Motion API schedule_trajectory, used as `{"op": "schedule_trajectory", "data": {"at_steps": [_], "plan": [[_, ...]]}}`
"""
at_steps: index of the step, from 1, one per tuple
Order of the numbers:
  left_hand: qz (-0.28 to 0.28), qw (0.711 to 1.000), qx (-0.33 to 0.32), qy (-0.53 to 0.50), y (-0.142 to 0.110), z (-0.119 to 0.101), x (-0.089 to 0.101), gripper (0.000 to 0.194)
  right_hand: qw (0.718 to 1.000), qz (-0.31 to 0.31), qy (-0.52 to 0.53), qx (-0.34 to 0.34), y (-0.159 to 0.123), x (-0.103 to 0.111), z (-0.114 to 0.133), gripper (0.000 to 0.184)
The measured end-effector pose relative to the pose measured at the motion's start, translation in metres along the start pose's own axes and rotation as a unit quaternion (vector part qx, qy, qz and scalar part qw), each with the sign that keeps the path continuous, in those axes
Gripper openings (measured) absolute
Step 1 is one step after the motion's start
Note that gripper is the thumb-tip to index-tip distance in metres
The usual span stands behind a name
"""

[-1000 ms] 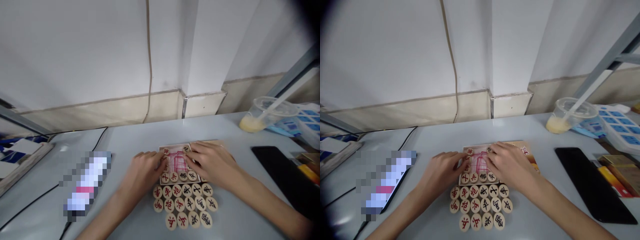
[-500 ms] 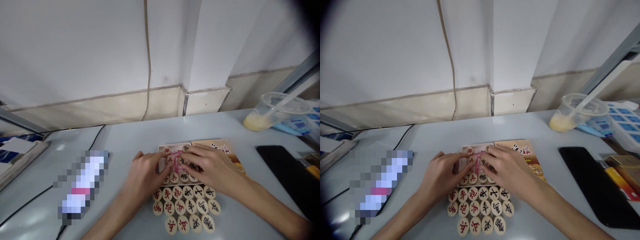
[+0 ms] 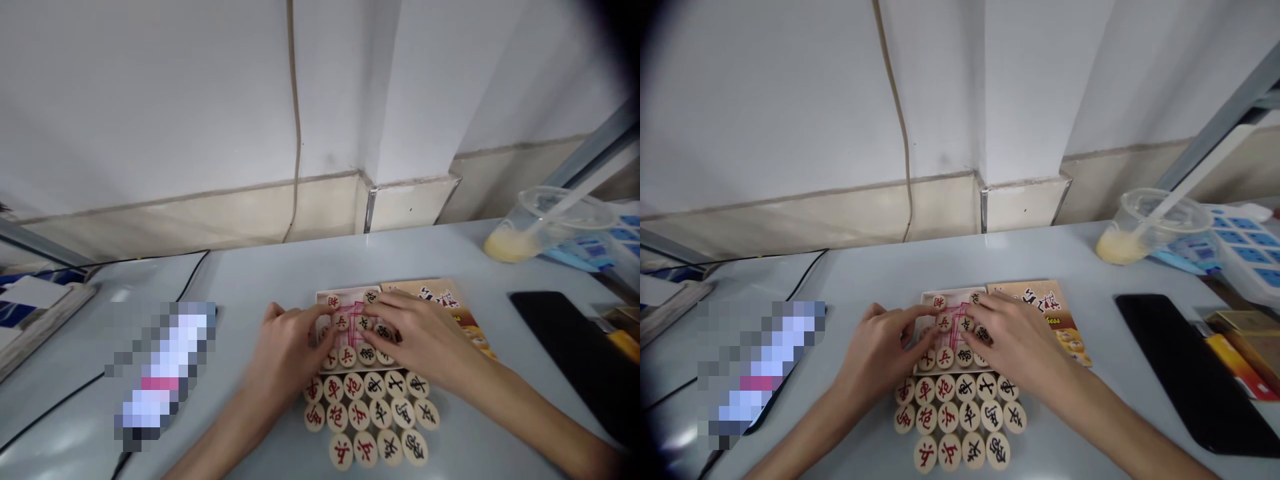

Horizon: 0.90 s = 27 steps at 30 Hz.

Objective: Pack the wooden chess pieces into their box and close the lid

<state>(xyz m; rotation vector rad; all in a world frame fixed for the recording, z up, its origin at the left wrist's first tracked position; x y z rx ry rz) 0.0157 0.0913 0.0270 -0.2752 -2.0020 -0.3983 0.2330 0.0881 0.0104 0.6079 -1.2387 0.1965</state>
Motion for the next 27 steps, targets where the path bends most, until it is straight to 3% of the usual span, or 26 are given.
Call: {"op": "schedule_trajectory", "data": {"at_steps": [10,17,22,27], "plan": [[-0.010,0.999,-0.034,-0.005,0.000,-0.004,-0.004,0.021,0.999,-0.014,0.028,0.016,0.001,0.002,0.006,0.019],[-0.104,0.982,-0.108,-0.116,-0.006,-0.015,0.010,0.021,0.982,-0.170,0.047,0.071,0.000,0.024,0.017,0.025],[-0.132,0.968,-0.119,-0.178,-0.034,-0.031,0.012,0.021,0.971,-0.209,0.102,0.048,-0.023,0.037,0.035,0.031],[-0.111,0.964,-0.141,-0.197,-0.075,-0.035,-0.002,0.029,0.969,-0.200,0.145,0.002,-0.068,0.025,0.055,0.027]]}}
Point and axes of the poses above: each hand's wrist, its own y-axis towards the middle knuckle, its own x-axis out of the back of the hand, z = x × y, the point moved 2 cm from there along y, towards the middle knuckle, and after that the axes turned 6 degrees about -y, right-handed, at the moved point
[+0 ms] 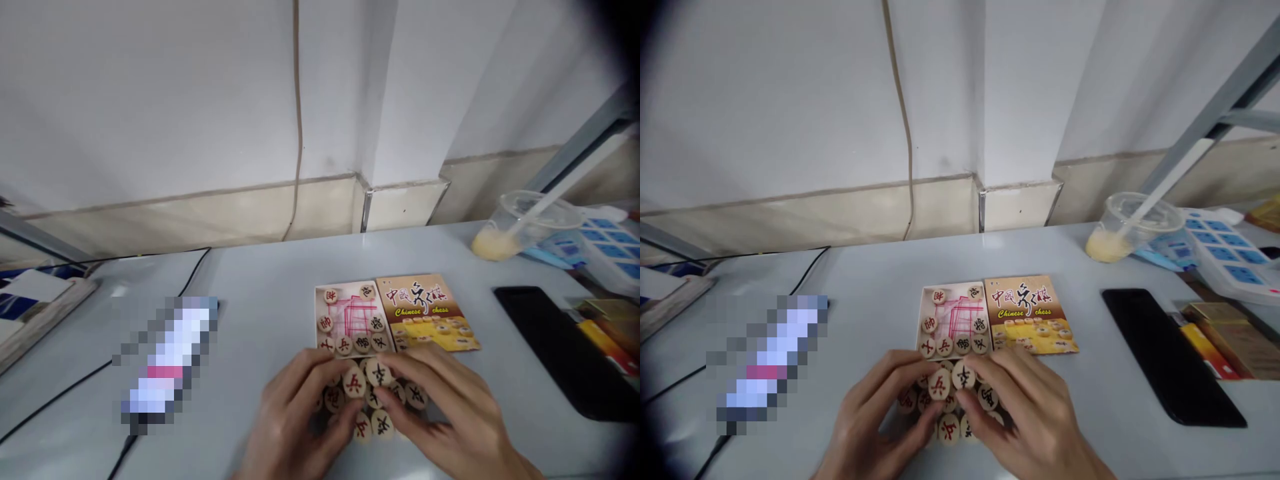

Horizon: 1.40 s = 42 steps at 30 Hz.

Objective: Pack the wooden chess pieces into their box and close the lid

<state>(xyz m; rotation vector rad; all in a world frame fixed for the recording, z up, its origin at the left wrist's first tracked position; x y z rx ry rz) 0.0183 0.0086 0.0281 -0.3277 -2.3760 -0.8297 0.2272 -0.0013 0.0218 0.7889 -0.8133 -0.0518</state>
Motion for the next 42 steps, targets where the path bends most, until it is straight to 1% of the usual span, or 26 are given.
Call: {"op": "schedule_trajectory", "data": {"at_steps": [3,5,8,10,13,16,20,24,27,30,32,33,37,39,42], "plan": [[-0.010,0.998,-0.021,0.050,-0.017,0.000,-0.003,0.028,1.000,0.012,-0.022,0.000,-0.020,-0.001,0.005,0.028],[-0.016,0.996,-0.035,0.083,-0.021,0.001,-0.004,0.027,0.999,0.017,-0.045,0.012,-0.025,0.000,0.006,0.028],[0.001,0.993,-0.058,0.103,-0.023,0.003,-0.006,0.030,0.996,0.013,-0.083,0.030,-0.019,0.004,0.009,0.023],[0.022,0.992,-0.071,0.105,-0.022,0.003,-0.008,0.032,0.991,0.033,-0.116,0.053,-0.013,0.006,0.011,0.020],[0.037,0.991,-0.082,0.097,-0.022,0.002,-0.007,0.025,0.982,0.063,-0.151,0.091,-0.008,0.008,0.014,0.027],[0.045,0.991,-0.087,0.091,-0.021,0.000,-0.007,0.017,0.980,0.066,-0.157,0.101,-0.008,0.008,0.014,0.030],[0.047,0.992,-0.081,0.087,-0.020,0.000,-0.007,0.015,0.981,0.068,-0.155,0.091,-0.008,0.007,0.013,0.033],[0.046,0.992,-0.079,0.082,-0.019,0.001,-0.008,0.017,0.985,0.063,-0.131,0.093,-0.007,0.007,0.014,0.034],[0.033,0.992,-0.083,0.083,-0.020,0.001,-0.007,0.019,0.992,0.052,-0.098,0.067,-0.010,0.004,0.014,0.023],[-0.009,0.994,-0.079,0.072,-0.020,0.002,-0.001,0.021,0.997,0.035,-0.059,0.032,-0.011,0.002,0.011,0.016],[-0.029,0.995,-0.069,0.070,-0.014,0.005,0.005,0.022,0.998,0.036,-0.045,0.035,-0.006,0.001,0.006,0.017],[-0.030,0.995,-0.063,0.075,-0.009,0.007,0.009,0.023,0.997,0.039,-0.044,0.042,-0.001,0.001,0.003,0.018],[-0.014,0.993,-0.049,0.107,0.025,0.020,0.022,0.021,0.996,0.042,-0.067,0.050,0.031,-0.002,-0.017,0.017],[-0.005,0.988,-0.046,0.150,0.044,0.028,0.024,0.018,0.991,0.068,-0.107,0.048,0.049,-0.006,-0.029,0.015],[0.047,0.973,-0.035,0.222,0.064,0.042,0.017,0.022,0.973,0.139,-0.175,0.063,0.068,-0.015,-0.043,0.019]]}}
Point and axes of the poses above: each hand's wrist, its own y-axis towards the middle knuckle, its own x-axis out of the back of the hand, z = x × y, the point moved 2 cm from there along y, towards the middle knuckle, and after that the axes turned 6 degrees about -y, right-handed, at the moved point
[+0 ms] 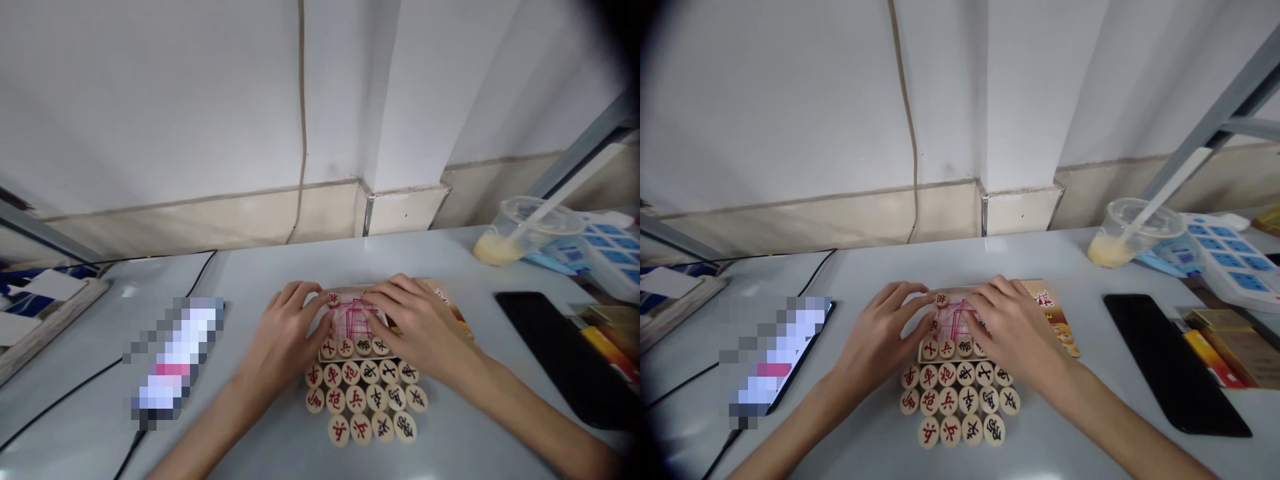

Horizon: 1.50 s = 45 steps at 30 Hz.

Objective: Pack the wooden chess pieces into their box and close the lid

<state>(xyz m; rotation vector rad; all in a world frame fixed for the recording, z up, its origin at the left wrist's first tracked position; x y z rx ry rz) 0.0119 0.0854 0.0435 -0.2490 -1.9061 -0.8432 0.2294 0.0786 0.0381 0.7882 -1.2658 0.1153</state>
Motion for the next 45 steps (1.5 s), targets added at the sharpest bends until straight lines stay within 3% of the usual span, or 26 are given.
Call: {"op": "schedule_trajectory", "data": {"at_steps": [3,6,11,17,23,34,41,45], "plan": [[0.026,0.999,0.028,0.025,0.007,0.006,-0.011,0.023,0.998,0.043,-0.047,0.021,0.006,-0.008,-0.007,0.020],[0.017,0.998,0.062,0.025,0.006,0.010,-0.018,0.018,0.998,0.031,-0.057,0.026,0.004,-0.014,-0.009,0.021],[0.025,0.997,0.079,0.000,0.004,0.013,-0.022,0.018,1.000,-0.003,0.010,0.024,-0.002,-0.018,-0.006,0.021],[0.007,0.997,0.075,-0.017,0.002,0.010,-0.017,0.005,0.993,0.009,0.111,0.025,-0.003,-0.015,-0.004,0.016],[0.018,0.996,0.076,-0.034,0.001,0.011,-0.025,0.026,0.996,0.019,0.081,0.009,-0.004,-0.019,-0.007,0.016],[0.017,0.990,0.127,-0.056,0.003,0.012,-0.034,0.020,0.998,0.003,0.057,0.009,-0.004,-0.024,0.000,0.014],[0.003,0.991,0.116,-0.065,0.003,0.009,-0.032,0.015,0.998,0.007,0.059,0.009,-0.005,-0.023,0.001,0.014],[-0.026,0.994,0.067,-0.081,0.002,0.005,-0.023,0.016,0.998,-0.019,0.063,0.001,-0.006,-0.019,-0.001,0.016]]}}
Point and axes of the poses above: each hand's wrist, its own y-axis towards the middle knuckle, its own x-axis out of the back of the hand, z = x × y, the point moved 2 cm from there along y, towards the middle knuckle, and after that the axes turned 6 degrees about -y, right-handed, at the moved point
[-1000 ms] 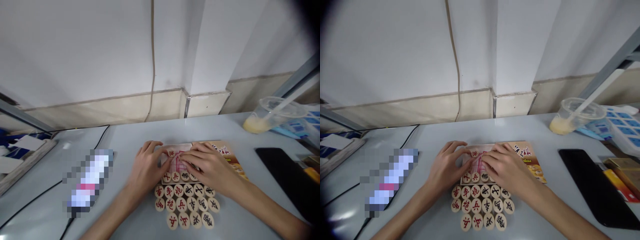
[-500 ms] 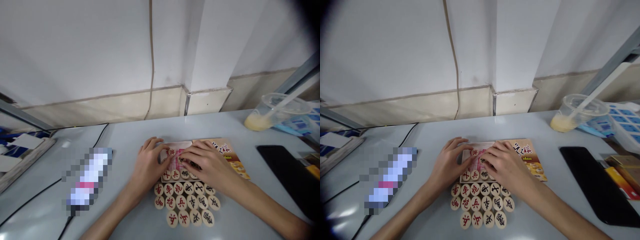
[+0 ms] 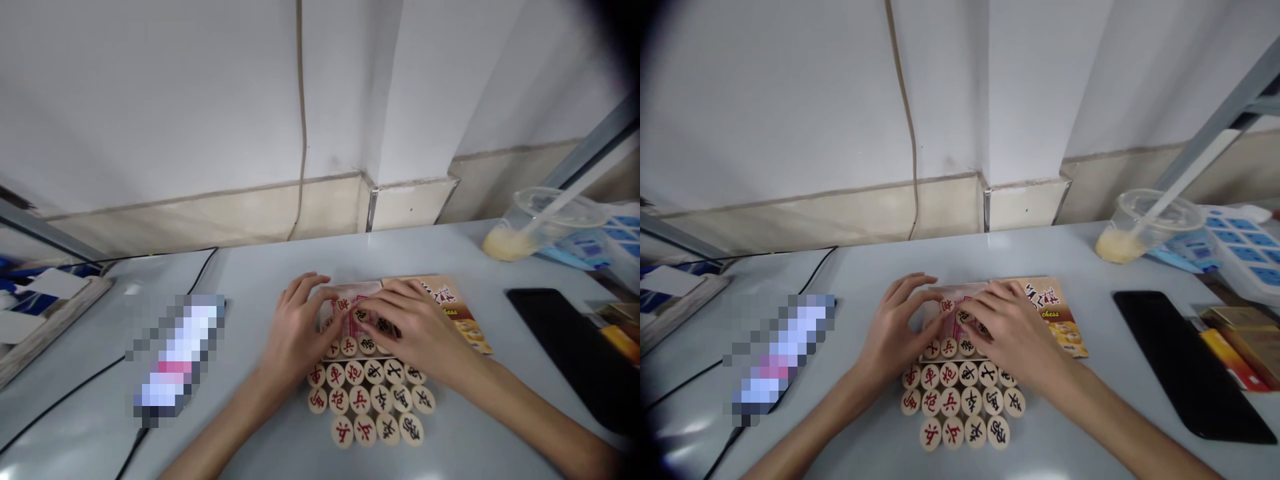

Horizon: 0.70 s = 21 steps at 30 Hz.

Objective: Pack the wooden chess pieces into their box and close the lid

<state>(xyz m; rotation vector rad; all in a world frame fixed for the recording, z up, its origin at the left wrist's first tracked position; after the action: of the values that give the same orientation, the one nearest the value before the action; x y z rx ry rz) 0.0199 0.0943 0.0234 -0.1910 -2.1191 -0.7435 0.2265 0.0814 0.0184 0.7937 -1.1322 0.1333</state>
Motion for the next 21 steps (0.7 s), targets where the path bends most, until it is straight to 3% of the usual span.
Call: {"op": "schedule_trajectory", "data": {"at_steps": [4,8,14,18,21], "plan": [[-0.034,0.998,-0.054,-0.023,-0.010,-0.011,0.013,0.019,0.998,-0.050,0.029,-0.016,0.001,0.013,0.006,0.020],[-0.049,0.997,-0.035,-0.042,-0.033,-0.027,0.022,0.022,0.995,-0.085,0.044,-0.022,-0.008,0.032,0.024,0.023],[-0.055,0.998,-0.018,0.005,-0.084,-0.041,0.022,0.025,0.984,-0.159,0.038,-0.072,-0.061,0.040,0.048,0.027],[-0.047,0.997,-0.035,0.054,-0.111,-0.043,0.021,0.027,0.986,-0.150,0.006,-0.075,-0.095,0.035,0.053,0.030],[-0.037,0.995,-0.053,0.071,-0.118,-0.043,0.019,0.028,0.990,-0.131,-0.007,-0.060,-0.103,0.033,0.051,0.024]]}}
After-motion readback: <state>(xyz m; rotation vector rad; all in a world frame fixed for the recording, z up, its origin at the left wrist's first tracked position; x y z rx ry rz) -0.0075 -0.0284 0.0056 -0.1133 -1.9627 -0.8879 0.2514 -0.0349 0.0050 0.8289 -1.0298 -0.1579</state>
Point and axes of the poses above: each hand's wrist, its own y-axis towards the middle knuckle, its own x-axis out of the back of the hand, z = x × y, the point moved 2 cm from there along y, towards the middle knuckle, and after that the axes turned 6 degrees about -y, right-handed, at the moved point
